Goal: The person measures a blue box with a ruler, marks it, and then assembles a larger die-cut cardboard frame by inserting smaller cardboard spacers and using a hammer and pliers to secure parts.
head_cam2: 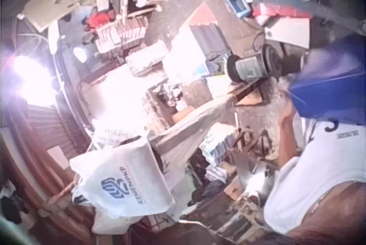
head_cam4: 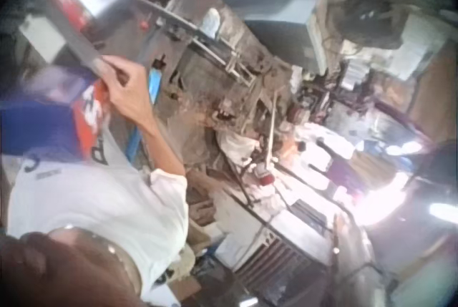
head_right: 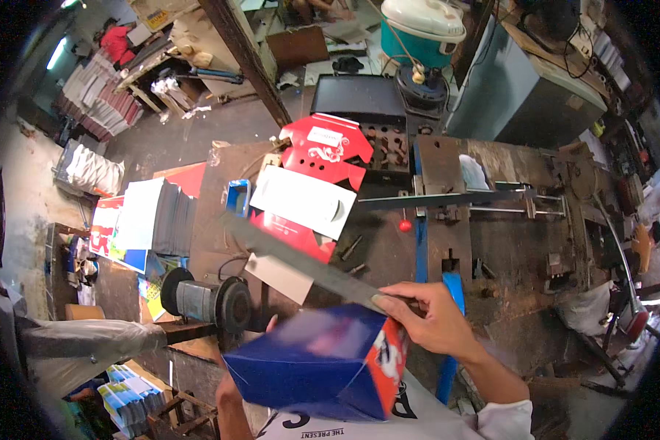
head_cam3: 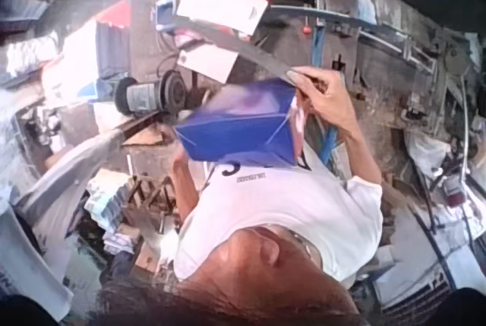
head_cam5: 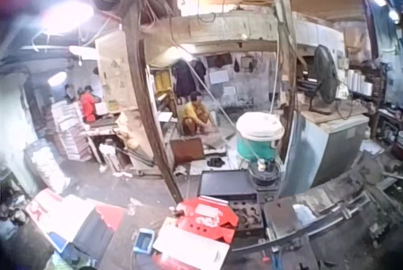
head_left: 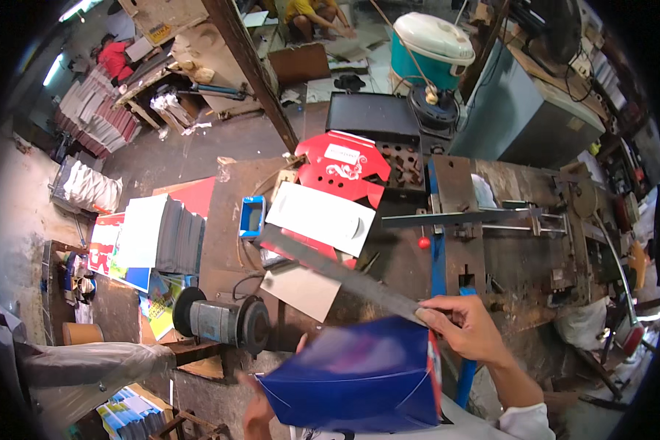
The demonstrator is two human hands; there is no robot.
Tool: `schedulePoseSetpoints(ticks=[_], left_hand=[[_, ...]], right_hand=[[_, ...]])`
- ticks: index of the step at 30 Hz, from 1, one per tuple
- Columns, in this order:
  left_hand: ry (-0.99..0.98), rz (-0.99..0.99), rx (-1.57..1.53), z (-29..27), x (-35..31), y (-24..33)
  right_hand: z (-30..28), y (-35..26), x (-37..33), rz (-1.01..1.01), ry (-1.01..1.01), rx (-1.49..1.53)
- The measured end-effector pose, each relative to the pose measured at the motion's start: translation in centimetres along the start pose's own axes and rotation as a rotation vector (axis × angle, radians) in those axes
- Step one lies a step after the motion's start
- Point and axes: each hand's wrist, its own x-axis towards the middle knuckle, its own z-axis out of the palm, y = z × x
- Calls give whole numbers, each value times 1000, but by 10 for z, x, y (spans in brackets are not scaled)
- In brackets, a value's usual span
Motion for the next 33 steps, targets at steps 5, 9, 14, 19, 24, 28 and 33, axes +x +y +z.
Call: schedulePoseSetpoints(ticks=[5, 9, 14, 19, 24, 28, 33], left_hand=[[-121, 141, 437, 21, -17, 3], [-48, 652, 878, 47, -6, 17], [100, 717, 579, 94, -14, 32], [115, 562, 525, 89, -21, 43], [67, 674, 677, 105, -37, 44], [-20, 673, 742, 113, -47, 43], [-6, 692, 796, 107, -45, 34]], right_hand=[[13, 8, -7, 221, 68, 204], [25, 35, -4, 201, 215, 343], [0, 24, 21, -26, 315, 212], [-42, -4, 11, -352, 252, -13], [-41, -16, 6, -442, 136, -414], [-39, -13, 2, -434, 75, -500], [-32, 3, 4, -429, 56, -462]])
